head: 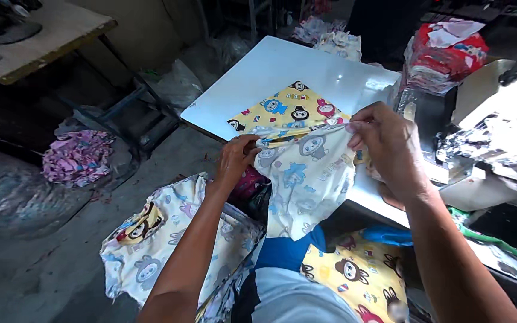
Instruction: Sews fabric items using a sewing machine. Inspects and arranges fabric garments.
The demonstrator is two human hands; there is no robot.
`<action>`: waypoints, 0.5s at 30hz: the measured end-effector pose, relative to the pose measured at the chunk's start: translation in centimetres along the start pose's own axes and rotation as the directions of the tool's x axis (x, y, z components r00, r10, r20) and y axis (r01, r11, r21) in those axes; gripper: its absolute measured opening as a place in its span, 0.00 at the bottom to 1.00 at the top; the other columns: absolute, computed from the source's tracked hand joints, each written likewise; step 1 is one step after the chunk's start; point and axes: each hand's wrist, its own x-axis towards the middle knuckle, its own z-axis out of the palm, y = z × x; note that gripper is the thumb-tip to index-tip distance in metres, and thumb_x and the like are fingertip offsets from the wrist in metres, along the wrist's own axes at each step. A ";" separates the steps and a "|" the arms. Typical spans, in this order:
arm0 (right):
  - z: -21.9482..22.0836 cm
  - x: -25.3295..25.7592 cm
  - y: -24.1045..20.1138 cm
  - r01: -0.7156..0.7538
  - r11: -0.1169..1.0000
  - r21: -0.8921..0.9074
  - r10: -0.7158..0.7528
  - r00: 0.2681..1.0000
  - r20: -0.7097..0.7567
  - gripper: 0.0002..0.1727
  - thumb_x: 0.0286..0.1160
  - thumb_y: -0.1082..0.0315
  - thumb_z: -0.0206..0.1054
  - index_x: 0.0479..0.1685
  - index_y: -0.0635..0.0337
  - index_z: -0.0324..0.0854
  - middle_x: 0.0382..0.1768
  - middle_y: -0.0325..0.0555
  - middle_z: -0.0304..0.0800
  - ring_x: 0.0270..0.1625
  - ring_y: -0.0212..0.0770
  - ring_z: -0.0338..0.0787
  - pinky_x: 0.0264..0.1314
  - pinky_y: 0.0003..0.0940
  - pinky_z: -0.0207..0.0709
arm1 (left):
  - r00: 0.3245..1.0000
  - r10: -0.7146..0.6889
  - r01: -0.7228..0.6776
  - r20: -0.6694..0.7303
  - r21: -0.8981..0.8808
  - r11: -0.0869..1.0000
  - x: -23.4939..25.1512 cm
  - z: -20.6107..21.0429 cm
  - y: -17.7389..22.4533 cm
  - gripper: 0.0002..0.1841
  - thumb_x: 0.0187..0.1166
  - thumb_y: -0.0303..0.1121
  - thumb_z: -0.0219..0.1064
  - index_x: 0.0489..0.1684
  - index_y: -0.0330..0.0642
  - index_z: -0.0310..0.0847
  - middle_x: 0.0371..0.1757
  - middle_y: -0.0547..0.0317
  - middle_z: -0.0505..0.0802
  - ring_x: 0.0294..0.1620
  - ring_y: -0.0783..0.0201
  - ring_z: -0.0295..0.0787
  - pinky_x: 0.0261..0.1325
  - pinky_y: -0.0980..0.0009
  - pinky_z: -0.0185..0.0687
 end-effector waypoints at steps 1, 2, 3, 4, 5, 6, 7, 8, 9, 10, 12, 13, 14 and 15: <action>-0.8 -0.3 -0.4 0.020 0.998 -0.052 -0.021 1.000 -0.023 0.10 0.92 0.65 0.56 0.55 0.61 0.78 0.34 0.46 0.86 0.27 0.33 0.86 0.33 0.29 0.83 | 1.000 -0.009 0.009 0.009 -0.039 0.999 0.1 0.1 0.5 0.17 0.79 0.30 0.72 0.61 0.31 0.84 0.52 0.41 0.94 0.50 0.48 0.93 0.60 0.49 0.86; -1.4 -0.7 -0.6 0.039 0.994 -0.098 -0.044 0.998 -0.045 0.09 0.91 0.66 0.56 0.54 0.61 0.78 0.35 0.47 0.85 0.28 0.34 0.85 0.34 0.30 0.82 | 1.000 -0.008 0.010 0.025 -0.075 0.997 0.1 0.3 1.0 0.18 0.79 0.31 0.72 0.62 0.30 0.82 0.52 0.41 0.93 0.47 0.49 0.94 0.57 0.50 0.87; -1.9 -1.1 -0.7 0.054 0.990 -0.134 -0.062 0.997 -0.056 0.09 0.91 0.67 0.56 0.54 0.61 0.78 0.37 0.48 0.85 0.29 0.35 0.85 0.35 0.31 0.83 | 0.999 -0.004 0.008 0.040 -0.094 0.996 0.1 0.4 1.4 0.18 0.80 0.31 0.71 0.62 0.29 0.80 0.52 0.40 0.93 0.46 0.49 0.94 0.55 0.51 0.88; -2.3 -1.5 -0.7 0.067 0.985 -0.157 -0.077 0.995 -0.062 0.09 0.91 0.67 0.56 0.54 0.61 0.79 0.39 0.48 0.84 0.31 0.36 0.86 0.36 0.31 0.83 | 0.999 0.004 0.000 0.048 -0.094 0.996 0.0 0.6 1.6 0.16 0.80 0.31 0.71 0.59 0.28 0.80 0.53 0.39 0.93 0.46 0.49 0.94 0.55 0.50 0.88; -2.5 -1.7 -0.9 0.074 0.981 -0.177 -0.088 0.994 -0.069 0.09 0.91 0.67 0.56 0.54 0.61 0.79 0.39 0.49 0.84 0.31 0.36 0.85 0.36 0.31 0.83 | 0.999 0.013 -0.009 0.043 -0.081 0.997 -0.1 0.9 1.7 0.15 0.80 0.31 0.70 0.57 0.28 0.82 0.52 0.39 0.94 0.46 0.47 0.94 0.55 0.49 0.87; -2.7 -2.0 -1.2 0.078 0.977 -0.197 -0.094 0.993 -0.075 0.08 0.90 0.67 0.57 0.53 0.61 0.79 0.38 0.49 0.83 0.30 0.37 0.85 0.36 0.31 0.82 | 0.999 0.024 -0.022 0.035 -0.059 0.998 -0.1 1.1 1.7 0.14 0.81 0.31 0.70 0.55 0.28 0.85 0.50 0.40 0.94 0.45 0.47 0.93 0.54 0.47 0.87; -2.8 -2.2 -1.5 0.086 0.973 -0.216 -0.105 0.991 -0.077 0.08 0.90 0.68 0.57 0.53 0.62 0.79 0.38 0.49 0.83 0.30 0.38 0.85 0.36 0.31 0.82 | 0.999 0.035 -0.034 0.030 -0.035 0.999 -0.2 1.2 1.8 0.13 0.81 0.31 0.69 0.55 0.29 0.86 0.50 0.40 0.94 0.46 0.46 0.93 0.54 0.46 0.86; -2.8 -2.4 -1.8 0.096 0.967 -0.236 -0.117 0.990 -0.080 0.08 0.90 0.68 0.57 0.52 0.62 0.79 0.38 0.50 0.83 0.30 0.39 0.85 0.36 0.32 0.81 | 0.999 0.043 -0.043 0.027 -0.012 0.999 -0.2 1.2 1.9 0.13 0.82 0.32 0.69 0.53 0.30 0.87 0.52 0.40 0.93 0.48 0.45 0.93 0.56 0.46 0.85; -3.0 -2.5 -2.0 0.107 0.960 -0.260 -0.132 0.988 -0.081 0.09 0.90 0.68 0.57 0.52 0.63 0.80 0.38 0.51 0.83 0.31 0.40 0.85 0.37 0.34 0.82 | 0.998 0.057 -0.057 0.021 0.004 0.998 -0.3 1.0 2.2 0.12 0.82 0.33 0.68 0.52 0.31 0.88 0.57 0.40 0.93 0.53 0.44 0.92 0.60 0.45 0.84; -3.4 -2.8 -2.3 0.121 0.951 -0.285 -0.150 0.985 -0.081 0.09 0.90 0.69 0.57 0.53 0.64 0.80 0.40 0.53 0.83 0.33 0.42 0.86 0.39 0.37 0.83 | 0.997 0.071 -0.071 0.014 0.001 0.997 -0.2 0.4 2.8 0.12 0.83 0.33 0.68 0.51 0.32 0.89 0.61 0.40 0.92 0.59 0.43 0.90 0.64 0.43 0.82; -5.5 -3.5 -3.0 0.132 0.926 -0.352 -0.169 0.983 -0.075 0.12 0.91 0.69 0.55 0.57 0.66 0.80 0.46 0.59 0.84 0.39 0.51 0.88 0.44 0.46 0.84 | 0.997 0.080 -0.081 -0.020 -0.058 0.995 0.3 -2.1 5.3 0.12 0.83 0.33 0.66 0.51 0.31 0.87 0.63 0.40 0.90 0.60 0.45 0.88 0.62 0.47 0.82; -7.3 -4.0 -3.4 0.118 0.914 -0.387 -0.166 0.982 -0.093 0.14 0.92 0.67 0.54 0.59 0.67 0.79 0.48 0.62 0.85 0.42 0.54 0.89 0.47 0.51 0.84 | 0.997 0.059 -0.064 -0.042 -0.128 0.990 0.6 -3.9 7.1 0.13 0.83 0.33 0.64 0.52 0.31 0.85 0.61 0.44 0.91 0.53 0.54 0.89 0.53 0.56 0.84; -9.2 -4.4 -3.6 0.094 0.904 -0.417 -0.170 0.974 -0.149 0.16 0.93 0.65 0.53 0.60 0.68 0.78 0.48 0.63 0.86 0.44 0.55 0.90 0.48 0.52 0.84 | 0.998 0.026 -0.037 -0.050 -0.228 0.973 0.9 -5.9 9.2 0.12 0.85 0.33 0.62 0.54 0.32 0.82 0.56 0.51 0.92 0.42 0.66 0.88 0.44 0.67 0.83; -11.1 -4.7 -3.9 0.058 0.905 -0.422 -0.171 0.957 -0.236 0.19 0.94 0.62 0.52 0.63 0.70 0.78 0.51 0.64 0.86 0.48 0.53 0.89 0.53 0.51 0.83 | 1.000 0.009 -0.018 -0.026 -0.340 0.940 1.3 -7.9 11.7 0.11 0.87 0.33 0.59 0.55 0.35 0.77 0.47 0.60 0.90 0.31 0.75 0.84 0.33 0.76 0.82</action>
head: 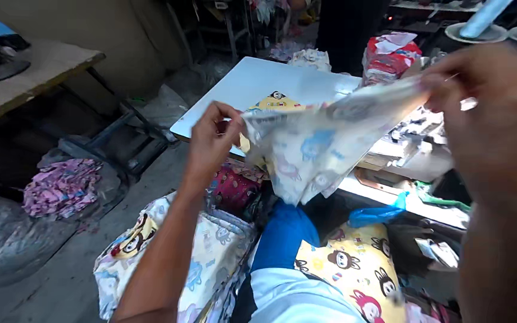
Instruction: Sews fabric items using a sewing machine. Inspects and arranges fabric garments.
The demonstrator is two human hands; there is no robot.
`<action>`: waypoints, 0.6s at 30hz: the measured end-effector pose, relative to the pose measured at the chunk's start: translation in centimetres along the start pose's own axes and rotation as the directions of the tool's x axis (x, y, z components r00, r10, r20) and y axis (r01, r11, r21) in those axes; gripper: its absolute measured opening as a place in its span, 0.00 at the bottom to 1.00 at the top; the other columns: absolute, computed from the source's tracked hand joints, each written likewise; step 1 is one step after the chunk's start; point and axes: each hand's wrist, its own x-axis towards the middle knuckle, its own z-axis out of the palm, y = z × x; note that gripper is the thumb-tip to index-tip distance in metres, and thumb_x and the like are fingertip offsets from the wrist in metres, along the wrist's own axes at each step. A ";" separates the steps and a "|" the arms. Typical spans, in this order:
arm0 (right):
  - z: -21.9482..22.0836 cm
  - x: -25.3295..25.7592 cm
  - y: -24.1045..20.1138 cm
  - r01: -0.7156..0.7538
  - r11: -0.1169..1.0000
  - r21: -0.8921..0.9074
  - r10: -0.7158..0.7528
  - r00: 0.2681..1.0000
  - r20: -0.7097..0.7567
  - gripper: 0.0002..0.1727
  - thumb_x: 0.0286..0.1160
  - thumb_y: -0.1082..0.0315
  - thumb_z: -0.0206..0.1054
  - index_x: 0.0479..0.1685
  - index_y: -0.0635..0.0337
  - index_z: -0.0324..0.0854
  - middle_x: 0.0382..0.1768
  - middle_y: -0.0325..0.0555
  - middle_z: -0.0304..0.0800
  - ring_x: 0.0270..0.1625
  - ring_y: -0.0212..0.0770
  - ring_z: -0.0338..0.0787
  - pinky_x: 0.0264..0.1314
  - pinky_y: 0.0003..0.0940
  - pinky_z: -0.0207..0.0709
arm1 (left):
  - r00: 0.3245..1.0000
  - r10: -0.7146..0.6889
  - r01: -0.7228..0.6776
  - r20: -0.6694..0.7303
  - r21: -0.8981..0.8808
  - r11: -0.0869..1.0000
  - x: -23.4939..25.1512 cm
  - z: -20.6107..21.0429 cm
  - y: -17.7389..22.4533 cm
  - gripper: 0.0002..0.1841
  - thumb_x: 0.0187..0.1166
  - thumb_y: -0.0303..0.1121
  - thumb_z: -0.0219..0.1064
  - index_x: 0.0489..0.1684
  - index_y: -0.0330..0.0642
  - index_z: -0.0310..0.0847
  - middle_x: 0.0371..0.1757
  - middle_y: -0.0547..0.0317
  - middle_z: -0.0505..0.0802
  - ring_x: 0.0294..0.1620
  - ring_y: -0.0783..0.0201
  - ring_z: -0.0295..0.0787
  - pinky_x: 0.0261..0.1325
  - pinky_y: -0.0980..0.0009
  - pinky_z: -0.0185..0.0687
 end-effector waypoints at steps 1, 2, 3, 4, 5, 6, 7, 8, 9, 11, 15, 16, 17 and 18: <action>-1.4 0.1 0.5 -0.039 0.999 0.012 0.040 0.992 -0.116 0.21 0.93 0.59 0.53 0.63 0.70 0.79 0.52 0.60 0.87 0.49 0.45 0.88 0.56 0.42 0.83 | 0.999 -0.005 0.010 0.047 -0.102 0.995 0.5 -0.9 2.9 0.07 0.89 0.33 0.56 0.55 0.41 0.72 0.38 0.68 0.87 0.23 0.80 0.81 0.25 0.81 0.80; -2.4 0.0 0.5 -0.062 0.997 0.042 0.070 0.973 -0.221 0.21 0.93 0.57 0.54 0.62 0.69 0.80 0.51 0.53 0.87 0.49 0.36 0.87 0.57 0.32 0.82 | 0.995 0.018 -0.001 0.097 -0.173 0.985 1.1 -1.6 5.3 0.05 0.90 0.34 0.54 0.55 0.47 0.69 0.34 0.75 0.87 0.20 0.82 0.81 0.22 0.83 0.80; -3.1 -0.3 0.0 -0.068 0.997 0.042 0.077 0.961 -0.265 0.21 0.92 0.58 0.55 0.63 0.68 0.80 0.52 0.51 0.87 0.50 0.33 0.87 0.58 0.29 0.81 | 0.989 0.074 -0.048 0.124 -0.203 0.978 2.0 -2.3 6.9 0.04 0.91 0.34 0.54 0.55 0.49 0.69 0.33 0.78 0.88 0.23 0.81 0.85 0.26 0.81 0.85; -3.8 -0.9 -0.4 -0.057 0.998 -0.003 0.055 0.975 -0.217 0.22 0.93 0.58 0.54 0.67 0.68 0.79 0.55 0.56 0.87 0.53 0.38 0.88 0.61 0.34 0.82 | 0.976 0.182 -0.155 0.122 -0.201 0.967 3.4 -3.1 7.4 0.05 0.90 0.34 0.56 0.56 0.48 0.71 0.36 0.78 0.90 0.30 0.79 0.89 0.34 0.78 0.90; -4.3 -1.5 -0.6 -0.030 0.999 -0.042 0.025 0.994 -0.105 0.22 0.92 0.59 0.54 0.71 0.67 0.77 0.59 0.61 0.85 0.55 0.46 0.88 0.63 0.42 0.81 | 0.929 0.353 -0.332 0.114 -0.167 0.928 5.5 -4.3 6.3 0.08 0.88 0.33 0.60 0.58 0.45 0.74 0.41 0.76 0.91 0.38 0.79 0.91 0.43 0.76 0.92; -4.7 -1.6 -0.3 0.012 0.998 -0.061 -0.013 1.000 -0.012 0.20 0.91 0.61 0.56 0.69 0.66 0.79 0.58 0.64 0.85 0.53 0.52 0.88 0.60 0.48 0.81 | 0.841 0.526 -0.519 0.126 -0.084 0.851 8.4 -6.0 4.0 0.12 0.87 0.36 0.65 0.61 0.42 0.80 0.47 0.70 0.92 0.45 0.76 0.92 0.49 0.74 0.92; -5.1 -1.7 0.8 0.033 0.998 -0.056 -0.031 0.999 0.023 0.18 0.90 0.61 0.58 0.64 0.65 0.84 0.54 0.62 0.86 0.49 0.51 0.89 0.56 0.48 0.84 | 0.776 0.618 -0.630 0.125 0.106 0.770 10.9 -7.3 2.2 0.14 0.85 0.44 0.68 0.60 0.49 0.85 0.48 0.73 0.92 0.46 0.80 0.90 0.49 0.76 0.90; -5.6 -1.9 2.2 0.015 1.000 -0.019 -0.015 1.000 0.000 0.18 0.90 0.61 0.59 0.62 0.65 0.86 0.53 0.61 0.87 0.48 0.48 0.89 0.56 0.46 0.83 | 0.764 0.634 -0.636 0.120 0.305 0.709 12.4 -8.0 1.5 0.14 0.83 0.53 0.68 0.57 0.60 0.87 0.46 0.77 0.91 0.45 0.84 0.88 0.48 0.77 0.88; -6.3 -2.1 3.6 -0.028 0.999 0.020 0.029 0.998 -0.060 0.19 0.90 0.58 0.58 0.61 0.63 0.86 0.52 0.56 0.88 0.48 0.41 0.89 0.56 0.40 0.85 | 0.785 0.606 -0.595 0.125 0.422 0.684 13.3 -8.2 1.6 0.13 0.81 0.57 0.68 0.55 0.68 0.87 0.46 0.80 0.90 0.44 0.85 0.86 0.47 0.77 0.86; -7.2 -2.4 4.5 -0.102 0.991 0.082 0.113 0.983 -0.145 0.20 0.89 0.55 0.59 0.61 0.61 0.85 0.53 0.47 0.87 0.47 0.29 0.89 0.54 0.28 0.85 | 0.822 0.554 -0.556 0.128 0.387 0.736 14.2 -7.5 2.7 0.08 0.81 0.54 0.70 0.46 0.70 0.89 0.40 0.81 0.91 0.35 0.85 0.86 0.38 0.78 0.85; -8.1 -2.5 3.0 -0.202 0.976 0.082 0.203 0.979 -0.004 0.17 0.87 0.57 0.62 0.59 0.61 0.87 0.48 0.44 0.88 0.38 0.26 0.88 0.46 0.25 0.86 | 0.836 0.450 -0.448 0.314 -0.083 0.890 14.6 -5.0 7.9 0.05 0.84 0.40 0.68 0.40 0.56 0.88 0.32 0.71 0.94 0.22 0.75 0.88 0.24 0.77 0.87; -8.2 -2.4 3.0 -0.244 0.964 0.101 0.248 0.968 -0.026 0.17 0.86 0.56 0.64 0.59 0.60 0.86 0.43 0.39 0.90 0.33 0.22 0.88 0.41 0.22 0.86 | 0.837 0.409 -0.380 0.364 -0.152 0.913 14.4 -4.5 9.1 0.05 0.84 0.39 0.68 0.40 0.55 0.88 0.32 0.69 0.94 0.22 0.74 0.89 0.24 0.76 0.89; -8.2 -2.5 3.0 -0.283 0.951 0.125 0.290 0.956 -0.037 0.16 0.86 0.57 0.64 0.58 0.59 0.86 0.40 0.36 0.90 0.30 0.20 0.87 0.37 0.19 0.85 | 0.836 0.380 -0.325 0.395 -0.202 0.924 14.3 -4.1 9.7 0.05 0.84 0.39 0.68 0.40 0.54 0.89 0.32 0.69 0.95 0.23 0.73 0.91 0.28 0.75 0.91; -8.0 -2.6 2.9 -0.308 0.939 0.154 0.316 0.948 -0.029 0.15 0.85 0.58 0.65 0.57 0.59 0.86 0.38 0.35 0.90 0.28 0.20 0.87 0.35 0.19 0.86 | 0.826 0.385 -0.312 0.412 -0.235 0.921 14.4 -3.9 9.5 0.05 0.85 0.39 0.68 0.43 0.53 0.89 0.35 0.68 0.97 0.29 0.72 0.94 0.36 0.74 0.94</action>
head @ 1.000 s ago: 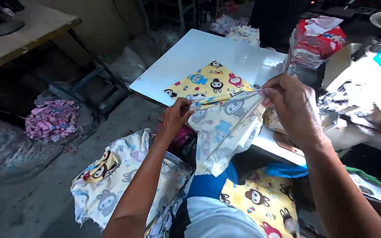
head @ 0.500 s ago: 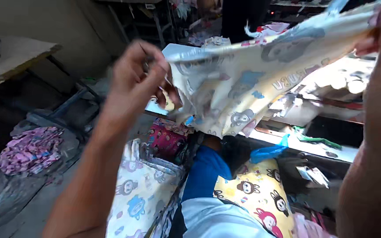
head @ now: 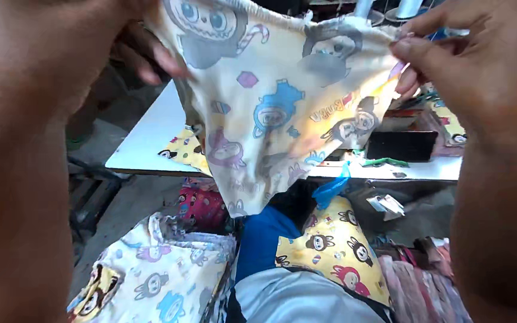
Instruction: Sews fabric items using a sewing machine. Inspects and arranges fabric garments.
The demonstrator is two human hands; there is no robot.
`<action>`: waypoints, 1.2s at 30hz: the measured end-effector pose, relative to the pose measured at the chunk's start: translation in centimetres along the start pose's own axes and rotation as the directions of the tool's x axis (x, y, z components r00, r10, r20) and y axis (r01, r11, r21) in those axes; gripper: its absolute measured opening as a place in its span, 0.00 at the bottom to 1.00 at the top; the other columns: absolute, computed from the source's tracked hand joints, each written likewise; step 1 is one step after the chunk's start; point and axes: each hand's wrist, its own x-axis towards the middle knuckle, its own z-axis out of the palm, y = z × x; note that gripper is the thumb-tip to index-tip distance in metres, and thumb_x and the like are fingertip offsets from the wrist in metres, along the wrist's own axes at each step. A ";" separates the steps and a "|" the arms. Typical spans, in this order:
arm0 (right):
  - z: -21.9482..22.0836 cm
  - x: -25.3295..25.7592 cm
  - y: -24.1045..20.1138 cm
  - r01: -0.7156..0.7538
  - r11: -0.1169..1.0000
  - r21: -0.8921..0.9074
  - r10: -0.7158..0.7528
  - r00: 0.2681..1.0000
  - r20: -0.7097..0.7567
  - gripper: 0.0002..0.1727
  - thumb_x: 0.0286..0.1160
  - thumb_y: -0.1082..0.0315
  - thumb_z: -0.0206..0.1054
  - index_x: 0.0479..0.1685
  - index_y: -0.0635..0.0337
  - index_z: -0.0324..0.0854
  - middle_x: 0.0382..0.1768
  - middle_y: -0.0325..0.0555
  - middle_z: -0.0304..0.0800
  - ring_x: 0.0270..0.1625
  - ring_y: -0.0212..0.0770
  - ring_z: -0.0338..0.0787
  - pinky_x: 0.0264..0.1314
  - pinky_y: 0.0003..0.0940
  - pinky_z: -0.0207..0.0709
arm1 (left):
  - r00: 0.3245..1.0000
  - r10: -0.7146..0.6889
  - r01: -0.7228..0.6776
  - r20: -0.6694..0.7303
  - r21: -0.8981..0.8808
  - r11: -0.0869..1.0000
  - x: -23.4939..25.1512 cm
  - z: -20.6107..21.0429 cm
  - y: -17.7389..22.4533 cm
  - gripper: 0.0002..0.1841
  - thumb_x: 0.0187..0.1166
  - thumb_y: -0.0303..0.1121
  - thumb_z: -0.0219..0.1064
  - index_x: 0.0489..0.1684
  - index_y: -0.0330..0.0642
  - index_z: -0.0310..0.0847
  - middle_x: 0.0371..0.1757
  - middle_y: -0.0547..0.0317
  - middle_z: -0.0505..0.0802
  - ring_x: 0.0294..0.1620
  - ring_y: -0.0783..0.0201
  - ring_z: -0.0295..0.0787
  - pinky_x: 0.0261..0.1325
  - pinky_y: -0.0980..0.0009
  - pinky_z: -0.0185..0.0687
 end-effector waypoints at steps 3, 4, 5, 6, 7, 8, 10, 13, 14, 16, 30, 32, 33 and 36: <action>0.7 -0.5 0.5 -0.012 1.000 0.026 0.011 0.999 0.041 0.14 0.84 0.60 0.67 0.56 0.60 0.86 0.38 0.37 0.92 0.32 0.22 0.91 0.40 0.21 0.89 | 0.988 0.154 -0.146 -0.023 0.212 0.966 -0.3 -0.9 -3.6 0.10 0.86 0.43 0.66 0.55 0.54 0.89 0.50 0.70 0.96 0.49 0.74 0.95 0.60 0.71 0.91; 0.8 -0.5 0.7 -0.003 1.000 0.020 0.002 0.999 0.055 0.14 0.84 0.60 0.66 0.57 0.60 0.86 0.42 0.39 0.91 0.35 0.23 0.92 0.43 0.22 0.90 | 0.977 0.202 -0.162 -0.067 0.381 0.910 -0.7 -1.2 -4.7 0.12 0.85 0.48 0.67 0.56 0.58 0.89 0.50 0.74 0.95 0.50 0.78 0.92 0.57 0.74 0.89; 0.9 -0.6 1.0 0.005 1.000 0.010 -0.005 0.998 0.070 0.15 0.84 0.60 0.66 0.58 0.60 0.86 0.45 0.42 0.90 0.38 0.25 0.92 0.46 0.24 0.90 | 0.969 0.225 -0.141 -0.102 0.517 0.844 -1.1 -1.3 -5.1 0.14 0.83 0.53 0.67 0.57 0.62 0.88 0.49 0.77 0.93 0.47 0.82 0.90 0.52 0.78 0.87; 0.9 -0.7 1.1 0.009 1.000 -0.002 -0.009 0.997 0.082 0.15 0.84 0.60 0.66 0.58 0.60 0.86 0.47 0.43 0.88 0.38 0.25 0.91 0.46 0.23 0.89 | 0.966 0.222 -0.106 -0.132 0.581 0.807 -1.5 -1.0 -4.9 0.15 0.82 0.55 0.68 0.56 0.62 0.88 0.46 0.78 0.91 0.43 0.84 0.87 0.46 0.79 0.84; 1.0 -0.8 1.1 0.000 1.000 -0.003 0.000 0.996 0.084 0.14 0.84 0.60 0.66 0.57 0.59 0.86 0.46 0.42 0.89 0.36 0.24 0.90 0.44 0.22 0.88 | 0.969 0.187 -0.062 -0.161 0.574 0.817 -1.7 0.0 -3.7 0.14 0.82 0.54 0.68 0.55 0.61 0.88 0.43 0.78 0.91 0.37 0.86 0.86 0.40 0.82 0.84; 1.1 -0.9 1.1 -0.025 1.000 0.013 0.024 0.996 0.083 0.13 0.85 0.60 0.66 0.56 0.58 0.85 0.44 0.40 0.89 0.32 0.22 0.90 0.40 0.20 0.88 | 0.974 0.116 -0.002 -0.193 0.506 0.862 -1.9 1.5 -1.7 0.13 0.83 0.50 0.69 0.53 0.56 0.87 0.39 0.78 0.91 0.31 0.87 0.85 0.34 0.85 0.82; 1.4 -0.9 1.0 -0.086 0.990 0.112 0.077 0.994 0.080 0.12 0.87 0.60 0.63 0.56 0.58 0.81 0.42 0.38 0.90 0.24 0.24 0.91 0.30 0.22 0.90 | 0.969 -0.048 0.128 -0.241 0.332 0.934 -2.1 4.4 2.2 0.09 0.86 0.44 0.65 0.50 0.50 0.83 0.35 0.79 0.91 0.25 0.86 0.87 0.26 0.86 0.85; 1.6 -0.9 1.5 -0.083 0.979 0.185 0.070 0.994 0.078 0.12 0.89 0.61 0.61 0.58 0.60 0.77 0.49 0.42 0.85 0.32 0.29 0.95 0.37 0.27 0.96 | 0.970 -0.064 0.134 -0.236 0.295 0.946 -2.2 4.9 2.2 0.12 0.88 0.44 0.63 0.52 0.46 0.84 0.44 0.75 0.93 0.39 0.82 0.93 0.45 0.81 0.93; 1.6 -0.9 1.8 -0.071 0.986 0.148 0.062 0.996 0.068 0.12 0.88 0.61 0.62 0.58 0.60 0.79 0.49 0.41 0.87 0.36 0.27 0.95 0.43 0.25 0.95 | 0.971 -0.019 0.109 -0.240 0.365 0.925 -2.4 4.8 1.8 0.13 0.87 0.45 0.64 0.53 0.46 0.85 0.45 0.74 0.93 0.42 0.84 0.92 0.49 0.82 0.91; 1.7 -1.0 2.1 -0.044 0.998 0.044 0.041 0.998 0.050 0.12 0.86 0.60 0.64 0.55 0.58 0.82 0.44 0.36 0.92 0.40 0.23 0.94 0.48 0.23 0.90 | 0.970 0.043 0.091 -0.241 0.515 0.852 -2.7 4.7 1.4 0.17 0.85 0.48 0.66 0.56 0.45 0.86 0.46 0.69 0.91 0.42 0.84 0.87 0.49 0.81 0.84; 1.6 -2.1 3.4 0.062 0.992 0.112 -0.072 0.993 0.092 0.13 0.90 0.59 0.57 0.60 0.57 0.76 0.37 0.34 0.86 0.27 0.25 0.89 0.29 0.25 0.89 | 0.973 -0.130 0.204 -0.191 0.448 0.870 -7.3 4.5 1.8 0.13 0.85 0.46 0.66 0.56 0.50 0.84 0.40 0.68 0.92 0.27 0.77 0.88 0.23 0.77 0.85; 1.3 -2.0 3.1 -0.056 0.864 0.500 -0.047 0.980 0.191 0.04 0.93 0.62 0.52 0.57 0.46 0.68 0.29 0.24 0.86 0.18 0.25 0.86 0.19 0.24 0.87 | 0.953 -0.302 0.301 0.003 -0.101 0.948 -7.5 4.0 4.0 0.04 0.88 0.36 0.63 0.53 0.54 0.80 0.35 0.71 0.95 0.20 0.75 0.89 0.15 0.80 0.84; 1.2 -2.0 2.7 -0.108 0.775 0.623 -0.041 0.975 0.220 0.02 0.94 0.64 0.50 0.54 0.44 0.66 0.26 0.25 0.86 0.16 0.26 0.86 0.16 0.25 0.87 | 0.935 -0.344 0.354 0.090 -0.331 0.875 -7.5 4.0 4.8 0.05 0.89 0.32 0.60 0.51 0.51 0.81 0.31 0.64 0.95 0.15 0.71 0.88 0.12 0.78 0.83; 2.3 -1.0 3.2 -0.055 0.789 0.612 -0.094 0.974 0.208 0.07 0.94 0.65 0.49 0.57 0.46 0.72 0.37 0.24 0.92 0.30 0.26 0.94 0.35 0.24 0.94 | 0.949 -0.300 0.314 0.101 -0.412 0.855 -7.9 4.9 2.4 0.09 0.90 0.37 0.59 0.53 0.60 0.86 0.33 0.73 0.95 0.20 0.79 0.88 0.21 0.83 0.86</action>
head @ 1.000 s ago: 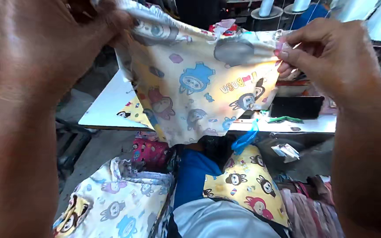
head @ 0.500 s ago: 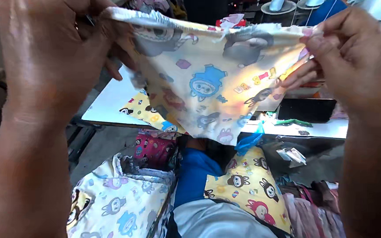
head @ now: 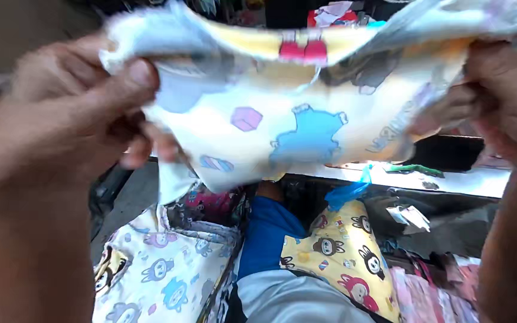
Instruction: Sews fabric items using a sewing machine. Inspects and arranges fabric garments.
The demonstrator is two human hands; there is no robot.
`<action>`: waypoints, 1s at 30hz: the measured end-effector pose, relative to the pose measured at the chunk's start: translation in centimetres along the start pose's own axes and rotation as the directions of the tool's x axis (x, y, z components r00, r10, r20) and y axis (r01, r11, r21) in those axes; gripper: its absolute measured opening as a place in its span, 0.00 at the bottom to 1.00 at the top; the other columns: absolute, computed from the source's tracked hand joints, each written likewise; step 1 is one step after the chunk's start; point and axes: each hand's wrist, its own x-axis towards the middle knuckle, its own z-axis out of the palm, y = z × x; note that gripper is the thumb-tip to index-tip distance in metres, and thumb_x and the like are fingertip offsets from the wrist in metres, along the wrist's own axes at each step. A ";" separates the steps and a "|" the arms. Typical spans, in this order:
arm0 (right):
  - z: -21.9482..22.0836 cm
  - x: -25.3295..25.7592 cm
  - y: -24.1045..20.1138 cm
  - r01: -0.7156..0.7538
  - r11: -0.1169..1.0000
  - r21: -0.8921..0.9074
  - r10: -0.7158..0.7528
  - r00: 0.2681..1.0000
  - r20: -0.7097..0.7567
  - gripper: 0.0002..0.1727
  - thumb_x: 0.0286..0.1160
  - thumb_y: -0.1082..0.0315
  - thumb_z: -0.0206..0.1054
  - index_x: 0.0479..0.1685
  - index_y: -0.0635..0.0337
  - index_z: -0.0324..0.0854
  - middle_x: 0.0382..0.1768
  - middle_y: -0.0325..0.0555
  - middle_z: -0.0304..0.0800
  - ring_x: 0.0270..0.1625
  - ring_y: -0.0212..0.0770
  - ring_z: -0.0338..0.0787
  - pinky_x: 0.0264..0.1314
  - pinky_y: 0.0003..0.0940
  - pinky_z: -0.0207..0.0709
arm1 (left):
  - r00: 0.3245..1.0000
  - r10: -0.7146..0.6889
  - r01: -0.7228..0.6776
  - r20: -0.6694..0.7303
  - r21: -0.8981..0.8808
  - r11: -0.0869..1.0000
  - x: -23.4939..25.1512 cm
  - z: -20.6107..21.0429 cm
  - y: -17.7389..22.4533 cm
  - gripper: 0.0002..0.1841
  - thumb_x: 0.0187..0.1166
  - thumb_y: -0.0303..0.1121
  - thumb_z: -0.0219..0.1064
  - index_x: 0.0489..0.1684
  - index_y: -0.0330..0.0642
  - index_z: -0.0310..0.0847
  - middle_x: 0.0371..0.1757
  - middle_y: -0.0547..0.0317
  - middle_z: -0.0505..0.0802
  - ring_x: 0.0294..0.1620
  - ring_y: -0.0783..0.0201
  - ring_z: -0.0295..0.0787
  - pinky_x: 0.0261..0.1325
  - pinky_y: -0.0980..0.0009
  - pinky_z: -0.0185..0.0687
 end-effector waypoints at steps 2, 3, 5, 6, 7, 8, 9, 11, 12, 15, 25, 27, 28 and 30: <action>0.2 0.8 1.5 0.084 0.941 -0.327 -0.104 0.994 -0.045 0.15 0.94 0.62 0.50 0.63 0.57 0.79 0.50 0.33 0.92 0.48 0.25 0.94 0.56 0.28 0.91 | 0.991 0.047 -0.024 -0.124 0.179 0.984 0.7 -0.9 -2.4 0.11 0.91 0.36 0.57 0.56 0.60 0.86 0.46 0.77 0.97 0.40 0.78 0.95 0.46 0.78 0.94; 0.4 0.9 1.9 0.097 0.877 -0.471 -0.143 0.988 -0.062 0.20 0.94 0.59 0.48 0.65 0.62 0.80 0.56 0.41 0.89 0.54 0.26 0.90 0.63 0.29 0.85 | 0.982 0.085 -0.045 -0.168 0.229 0.972 0.9 -1.7 -3.2 0.12 0.91 0.34 0.56 0.60 0.56 0.86 0.53 0.76 0.96 0.51 0.75 0.94 0.58 0.74 0.92; 1.0 0.4 1.8 0.117 0.791 -0.601 -0.193 0.979 -0.064 0.23 0.95 0.59 0.46 0.74 0.61 0.79 0.70 0.46 0.84 0.71 0.30 0.84 0.78 0.32 0.77 | 0.967 0.169 -0.117 -0.190 0.260 0.959 0.9 -3.4 -4.2 0.16 0.91 0.31 0.55 0.67 0.53 0.85 0.67 0.75 0.91 0.65 0.73 0.89 0.73 0.72 0.83; 1.4 -0.3 1.4 0.130 0.761 -0.635 -0.204 0.978 -0.043 0.24 0.95 0.60 0.46 0.79 0.61 0.76 0.79 0.48 0.78 0.79 0.35 0.78 0.84 0.35 0.70 | 0.961 0.207 -0.154 -0.181 0.271 0.950 0.4 -4.2 -4.5 0.16 0.91 0.32 0.55 0.69 0.53 0.85 0.72 0.75 0.88 0.69 0.73 0.86 0.76 0.72 0.81; 2.0 -1.1 1.1 0.143 0.737 -0.661 -0.213 0.977 -0.026 0.25 0.95 0.61 0.46 0.81 0.62 0.74 0.83 0.51 0.73 0.83 0.40 0.74 0.87 0.39 0.67 | 0.956 0.237 -0.180 -0.170 0.296 0.938 -0.4 -4.7 -4.8 0.15 0.90 0.34 0.57 0.67 0.57 0.87 0.74 0.79 0.87 0.71 0.75 0.84 0.76 0.74 0.80; 2.9 -2.1 0.8 0.138 0.726 -0.673 -0.204 0.979 -0.019 0.25 0.95 0.62 0.47 0.82 0.61 0.73 0.84 0.52 0.71 0.84 0.41 0.74 0.86 0.40 0.67 | 0.954 0.255 -0.195 -0.156 0.323 0.926 -1.4 -5.3 -5.2 0.14 0.89 0.36 0.59 0.64 0.60 0.88 0.77 0.80 0.83 0.74 0.76 0.81 0.77 0.74 0.78; 4.1 -3.4 0.4 0.114 0.734 -0.669 -0.166 0.986 -0.015 0.24 0.93 0.62 0.49 0.82 0.59 0.73 0.84 0.51 0.71 0.83 0.40 0.75 0.85 0.38 0.69 | 0.957 0.256 -0.197 -0.135 0.344 0.918 -2.6 -5.8 -5.7 0.12 0.89 0.40 0.61 0.61 0.61 0.89 0.81 0.78 0.80 0.79 0.72 0.77 0.79 0.72 0.76; 6.8 -6.4 0.7 0.071 0.805 -0.589 -0.096 0.995 -0.010 0.21 0.91 0.64 0.54 0.76 0.52 0.81 0.83 0.48 0.74 0.80 0.36 0.78 0.79 0.32 0.75 | 0.970 0.212 -0.148 -0.118 0.402 0.903 -5.3 -6.3 -6.4 0.13 0.86 0.41 0.63 0.60 0.55 0.90 0.87 0.65 0.75 0.87 0.59 0.69 0.86 0.62 0.70; 8.3 -8.1 1.3 0.055 0.840 -0.540 -0.062 0.998 0.004 0.19 0.91 0.63 0.54 0.72 0.49 0.84 0.80 0.48 0.79 0.76 0.35 0.83 0.74 0.29 0.78 | 0.981 0.147 -0.075 -0.124 0.460 0.885 -6.8 -5.9 -6.3 0.12 0.86 0.38 0.62 0.57 0.52 0.92 0.88 0.62 0.74 0.89 0.57 0.66 0.88 0.60 0.67; 12.6 -12.5 3.1 0.023 0.907 -0.421 0.045 0.987 0.153 0.18 0.89 0.68 0.56 0.68 0.48 0.87 0.74 0.50 0.85 0.66 0.37 0.90 0.63 0.28 0.84 | 0.982 -0.116 0.185 -0.146 0.673 0.716 -11.1 -4.3 -7.1 0.14 0.77 0.26 0.61 0.48 0.47 0.95 0.83 0.52 0.79 0.84 0.53 0.74 0.82 0.55 0.74; 15.7 -15.4 11.1 -0.092 0.902 -0.423 0.172 0.973 0.154 0.13 0.85 0.64 0.61 0.56 0.51 0.91 0.59 0.43 0.93 0.47 0.37 0.95 0.41 0.32 0.89 | 0.987 -0.075 0.156 -0.138 0.777 0.610 -1.3 2.9 -13.5 0.13 0.85 0.24 0.61 0.61 0.35 0.88 0.64 0.44 0.91 0.64 0.46 0.89 0.69 0.44 0.80; 15.6 -15.2 12.1 -0.115 0.906 -0.408 0.178 0.977 0.120 0.13 0.85 0.65 0.61 0.55 0.53 0.91 0.56 0.43 0.93 0.51 0.36 0.94 0.47 0.31 0.89 | 0.994 -0.060 0.108 -0.091 0.735 0.669 1.9 4.9 -16.1 0.14 0.86 0.29 0.63 0.64 0.35 0.86 0.65 0.45 0.90 0.65 0.47 0.89 0.70 0.47 0.80; 15.5 -15.2 12.5 -0.126 0.906 -0.403 0.180 0.979 0.098 0.13 0.84 0.67 0.61 0.54 0.55 0.91 0.55 0.43 0.94 0.52 0.37 0.94 0.51 0.31 0.88 | 0.995 -0.063 0.098 -0.075 0.719 0.688 3.1 5.7 -17.3 0.17 0.85 0.32 0.65 0.67 0.36 0.84 0.68 0.45 0.89 0.66 0.46 0.87 0.71 0.46 0.79; 15.1 -15.0 13.3 -0.148 0.899 -0.413 0.179 0.983 0.038 0.13 0.84 0.69 0.61 0.53 0.57 0.92 0.54 0.45 0.94 0.55 0.39 0.93 0.57 0.32 0.87 | 0.995 -0.066 0.096 -0.070 0.696 0.711 4.4 6.6 -19.4 0.21 0.83 0.37 0.68 0.72 0.37 0.82 0.72 0.46 0.87 0.69 0.44 0.85 0.72 0.45 0.76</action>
